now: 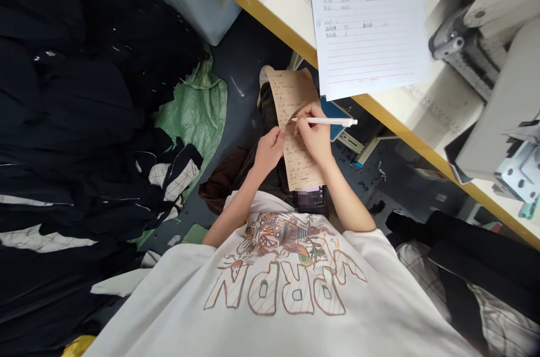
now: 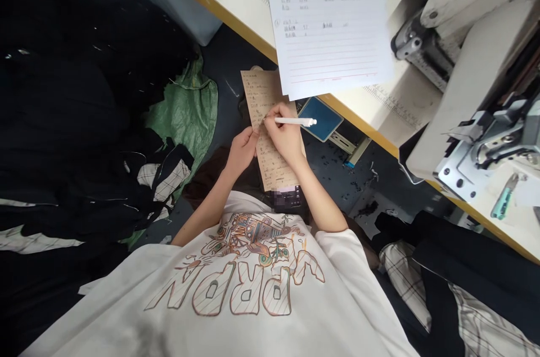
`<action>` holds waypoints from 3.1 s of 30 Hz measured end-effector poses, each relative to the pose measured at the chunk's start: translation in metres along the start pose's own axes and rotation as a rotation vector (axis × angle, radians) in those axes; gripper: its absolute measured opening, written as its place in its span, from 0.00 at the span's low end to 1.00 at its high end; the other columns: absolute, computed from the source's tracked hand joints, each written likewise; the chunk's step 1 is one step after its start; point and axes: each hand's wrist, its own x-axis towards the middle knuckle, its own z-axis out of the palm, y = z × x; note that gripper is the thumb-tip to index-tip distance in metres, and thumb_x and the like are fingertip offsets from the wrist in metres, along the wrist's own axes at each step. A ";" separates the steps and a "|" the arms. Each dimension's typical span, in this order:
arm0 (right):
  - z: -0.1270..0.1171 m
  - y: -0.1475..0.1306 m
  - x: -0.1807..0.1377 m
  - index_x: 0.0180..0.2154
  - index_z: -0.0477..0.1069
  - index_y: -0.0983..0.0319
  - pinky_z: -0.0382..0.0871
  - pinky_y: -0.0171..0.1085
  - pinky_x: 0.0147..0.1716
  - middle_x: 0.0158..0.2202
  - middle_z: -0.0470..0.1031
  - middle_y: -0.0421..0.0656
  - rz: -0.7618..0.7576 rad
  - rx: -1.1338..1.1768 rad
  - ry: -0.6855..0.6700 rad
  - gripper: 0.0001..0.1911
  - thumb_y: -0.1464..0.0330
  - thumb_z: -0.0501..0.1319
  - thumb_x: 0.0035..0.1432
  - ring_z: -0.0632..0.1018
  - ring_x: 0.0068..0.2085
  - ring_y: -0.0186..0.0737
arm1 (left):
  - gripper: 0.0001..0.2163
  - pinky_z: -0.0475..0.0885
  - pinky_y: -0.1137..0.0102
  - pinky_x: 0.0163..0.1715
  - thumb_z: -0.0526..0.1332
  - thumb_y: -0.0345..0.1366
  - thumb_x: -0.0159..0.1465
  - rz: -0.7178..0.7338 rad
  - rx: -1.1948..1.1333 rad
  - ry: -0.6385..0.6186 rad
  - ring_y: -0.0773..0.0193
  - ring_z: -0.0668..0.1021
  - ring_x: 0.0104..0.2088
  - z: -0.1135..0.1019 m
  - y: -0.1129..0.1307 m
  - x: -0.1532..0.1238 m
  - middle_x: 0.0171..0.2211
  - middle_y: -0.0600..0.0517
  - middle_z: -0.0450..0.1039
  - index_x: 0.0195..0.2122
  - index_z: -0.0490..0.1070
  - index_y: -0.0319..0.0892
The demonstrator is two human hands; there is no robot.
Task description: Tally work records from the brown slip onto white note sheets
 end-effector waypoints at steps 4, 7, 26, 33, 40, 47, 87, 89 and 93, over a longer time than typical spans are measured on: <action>-0.021 -0.009 -0.017 0.40 0.70 0.57 0.71 0.39 0.38 0.35 0.76 0.40 -0.043 -0.072 0.067 0.09 0.59 0.59 0.66 0.76 0.35 0.36 | 0.22 0.60 0.70 0.24 0.52 0.56 0.70 0.022 -0.070 -0.027 0.67 0.66 0.20 -0.008 -0.002 -0.003 0.19 0.56 0.60 0.27 0.58 0.44; -0.036 -0.015 -0.034 0.45 0.71 0.56 0.73 0.40 0.41 0.39 0.79 0.42 -0.024 -0.089 0.126 0.14 0.56 0.55 0.68 0.79 0.38 0.37 | 0.26 0.60 0.70 0.22 0.51 0.64 0.66 0.044 -0.086 -0.022 0.68 0.66 0.20 -0.019 0.003 -0.008 0.20 0.56 0.60 0.27 0.58 0.44; -0.051 -0.040 -0.070 0.49 0.68 0.55 0.69 0.36 0.29 0.35 0.79 0.38 0.010 0.096 0.168 0.18 0.56 0.65 0.61 0.76 0.30 0.34 | 0.25 0.56 0.75 0.11 0.57 0.60 0.66 0.198 -0.152 -0.027 0.72 0.64 0.13 -0.045 0.053 -0.047 0.16 0.59 0.58 0.26 0.59 0.44; -0.054 -0.050 -0.078 0.47 0.68 0.54 0.64 0.32 0.24 0.34 0.78 0.36 -0.021 0.116 0.227 0.16 0.59 0.67 0.60 0.74 0.27 0.30 | 0.21 0.58 0.75 0.14 0.57 0.56 0.68 0.262 -0.063 0.016 0.73 0.66 0.14 -0.051 0.062 -0.055 0.16 0.59 0.61 0.29 0.66 0.43; -0.056 -0.049 -0.072 0.48 0.66 0.53 0.70 0.32 0.27 0.39 0.76 0.38 -0.120 0.073 0.291 0.15 0.60 0.65 0.62 0.79 0.34 0.32 | 0.23 0.65 0.72 0.22 0.51 0.55 0.72 0.351 -0.163 -0.015 0.69 0.70 0.23 -0.055 0.057 -0.056 0.24 0.53 0.68 0.29 0.69 0.44; -0.056 -0.062 -0.066 0.49 0.66 0.52 0.77 0.34 0.34 0.50 0.72 0.41 -0.176 0.043 0.302 0.14 0.57 0.62 0.64 0.81 0.43 0.35 | 0.13 0.69 0.69 0.37 0.59 0.45 0.71 0.505 0.047 0.013 0.64 0.73 0.38 -0.059 0.061 -0.074 0.35 0.50 0.70 0.35 0.76 0.44; -0.044 -0.071 -0.069 0.46 0.64 0.47 0.70 0.38 0.27 0.47 0.74 0.41 -0.225 -0.109 0.438 0.12 0.53 0.60 0.64 0.78 0.42 0.40 | 0.24 0.48 0.70 0.18 0.56 0.51 0.70 0.199 -0.012 -0.080 0.71 0.54 0.20 -0.068 0.067 -0.119 0.20 0.57 0.48 0.23 0.53 0.42; -0.044 -0.071 -0.069 0.48 0.63 0.47 0.72 0.39 0.30 0.49 0.73 0.42 -0.216 -0.139 0.426 0.14 0.51 0.58 0.65 0.78 0.45 0.42 | 0.24 0.48 0.70 0.18 0.56 0.52 0.70 0.199 -0.003 -0.080 0.72 0.55 0.19 -0.068 0.071 -0.120 0.19 0.57 0.48 0.23 0.53 0.42; -0.045 -0.077 -0.068 0.47 0.65 0.47 0.73 0.39 0.30 0.47 0.73 0.42 -0.232 -0.098 0.448 0.12 0.53 0.60 0.65 0.80 0.45 0.41 | 0.24 0.48 0.70 0.17 0.56 0.51 0.71 0.207 -0.017 -0.062 0.72 0.54 0.19 -0.068 0.074 -0.121 0.19 0.58 0.48 0.23 0.52 0.42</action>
